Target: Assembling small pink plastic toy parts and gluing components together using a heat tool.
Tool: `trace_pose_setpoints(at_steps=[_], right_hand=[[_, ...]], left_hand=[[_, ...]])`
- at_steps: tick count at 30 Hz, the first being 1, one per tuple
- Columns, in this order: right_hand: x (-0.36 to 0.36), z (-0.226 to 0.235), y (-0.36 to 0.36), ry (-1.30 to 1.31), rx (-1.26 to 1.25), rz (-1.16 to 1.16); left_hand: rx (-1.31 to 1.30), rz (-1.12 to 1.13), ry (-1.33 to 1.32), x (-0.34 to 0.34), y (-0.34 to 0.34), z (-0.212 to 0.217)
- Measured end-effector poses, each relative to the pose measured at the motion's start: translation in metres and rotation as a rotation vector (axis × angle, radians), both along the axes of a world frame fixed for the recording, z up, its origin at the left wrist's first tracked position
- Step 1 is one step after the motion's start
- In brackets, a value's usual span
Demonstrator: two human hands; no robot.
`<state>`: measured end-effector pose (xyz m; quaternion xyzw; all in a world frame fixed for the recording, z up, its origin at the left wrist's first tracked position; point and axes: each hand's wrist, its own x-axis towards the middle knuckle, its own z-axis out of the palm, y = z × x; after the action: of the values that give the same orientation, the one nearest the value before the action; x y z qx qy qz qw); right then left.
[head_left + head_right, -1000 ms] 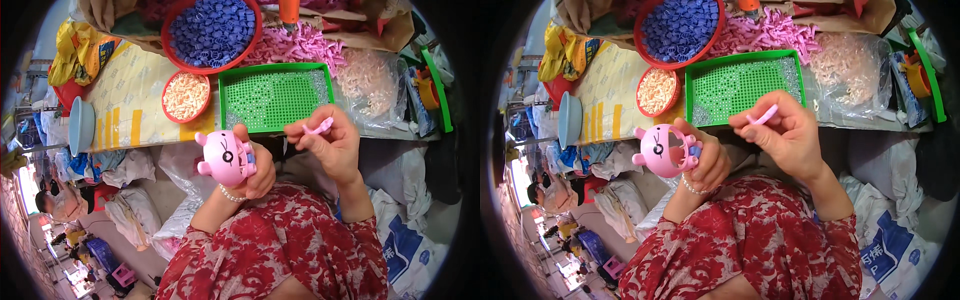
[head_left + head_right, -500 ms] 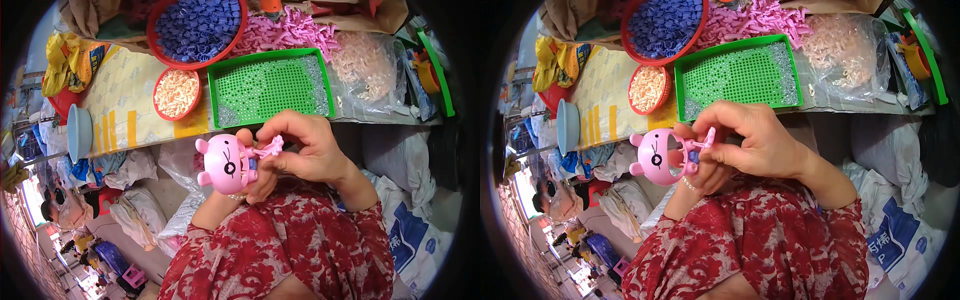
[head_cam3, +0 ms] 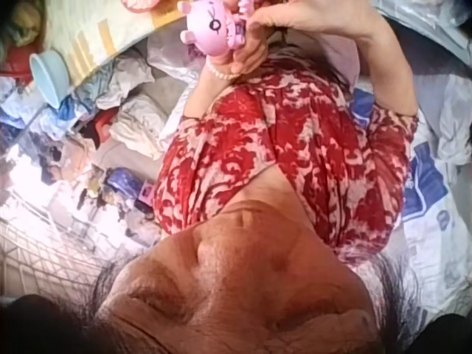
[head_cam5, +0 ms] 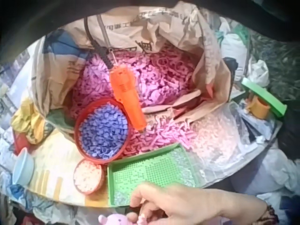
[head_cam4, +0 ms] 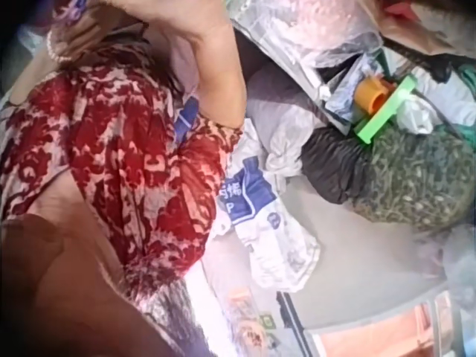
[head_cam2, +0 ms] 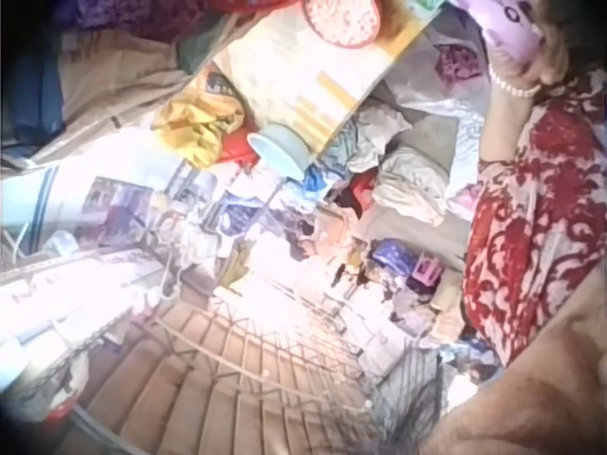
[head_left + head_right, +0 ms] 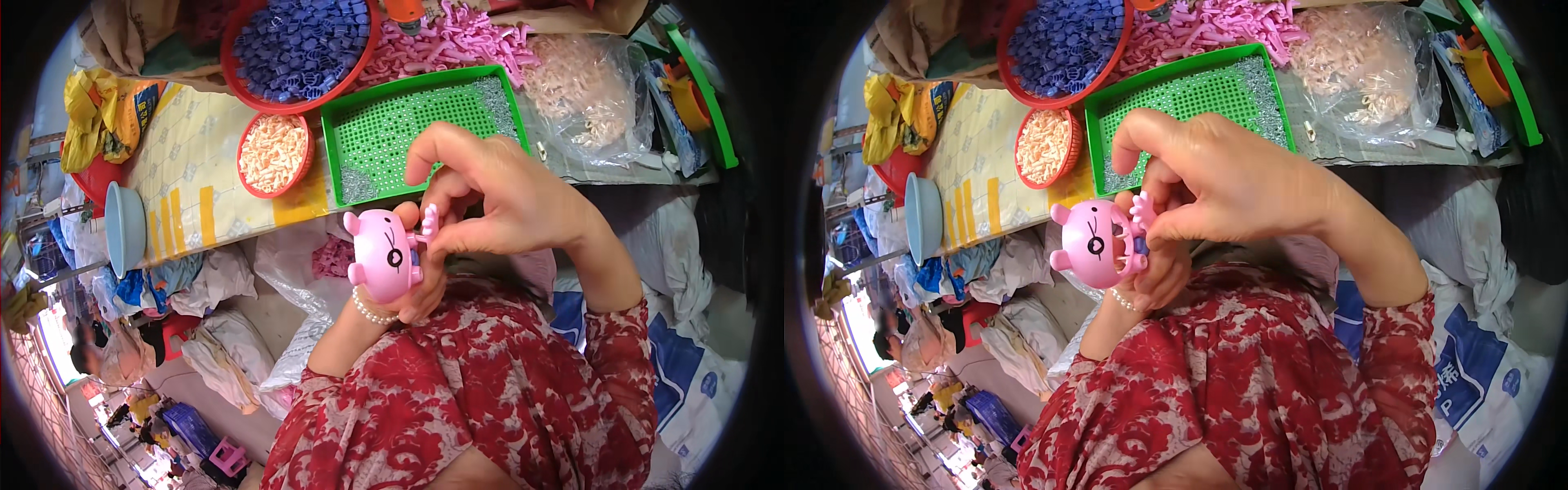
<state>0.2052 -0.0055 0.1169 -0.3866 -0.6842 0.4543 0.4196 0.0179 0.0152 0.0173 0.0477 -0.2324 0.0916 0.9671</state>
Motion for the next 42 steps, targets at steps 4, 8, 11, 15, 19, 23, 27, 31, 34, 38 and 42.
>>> trace_pose_setpoints(at_steps=[4,8,11,15,19,23,27,31,34,38,42], right_hand=[[0.007,0.000,0.006,-0.056,-0.006,0.081],[0.008,-0.017,0.008,0.042,-0.048,0.130],[0.006,-0.020,0.006,0.073,-0.044,0.127],[0.004,-0.028,0.005,0.135,-0.054,0.128],[0.004,-0.025,0.002,0.106,0.018,0.104],[0.002,-0.024,0.000,0.008,0.229,0.054],[0.003,-0.028,-0.004,-0.025,0.242,0.027],[-0.006,-0.032,-0.015,0.127,0.042,-0.086],[-0.008,-0.035,-0.019,0.197,0.016,-0.117],[-0.012,-0.049,-0.020,0.258,0.065,-0.093],[-0.016,-0.049,-0.025,0.255,0.054,-0.108]], left_hand=[[-0.068,0.185,0.167,-0.013,-0.017,0.000],[-0.023,0.193,0.074,-0.006,-0.016,0.003],[0.022,0.186,0.002,-0.002,-0.013,0.005],[-0.076,0.066,0.012,-0.005,-0.011,-0.002],[-0.059,0.141,-0.072,0.003,-0.014,0.001],[-0.011,0.226,0.026,-0.006,-0.015,-0.001],[-0.036,0.202,0.204,-0.011,-0.015,0.008],[-0.043,0.209,0.161,-0.009,-0.017,0.003],[-0.077,0.271,0.136,-0.004,-0.019,0.007],[-0.117,0.160,0.143,-0.001,-0.016,0.011],[-0.112,0.186,0.213,-0.004,-0.016,0.012]])
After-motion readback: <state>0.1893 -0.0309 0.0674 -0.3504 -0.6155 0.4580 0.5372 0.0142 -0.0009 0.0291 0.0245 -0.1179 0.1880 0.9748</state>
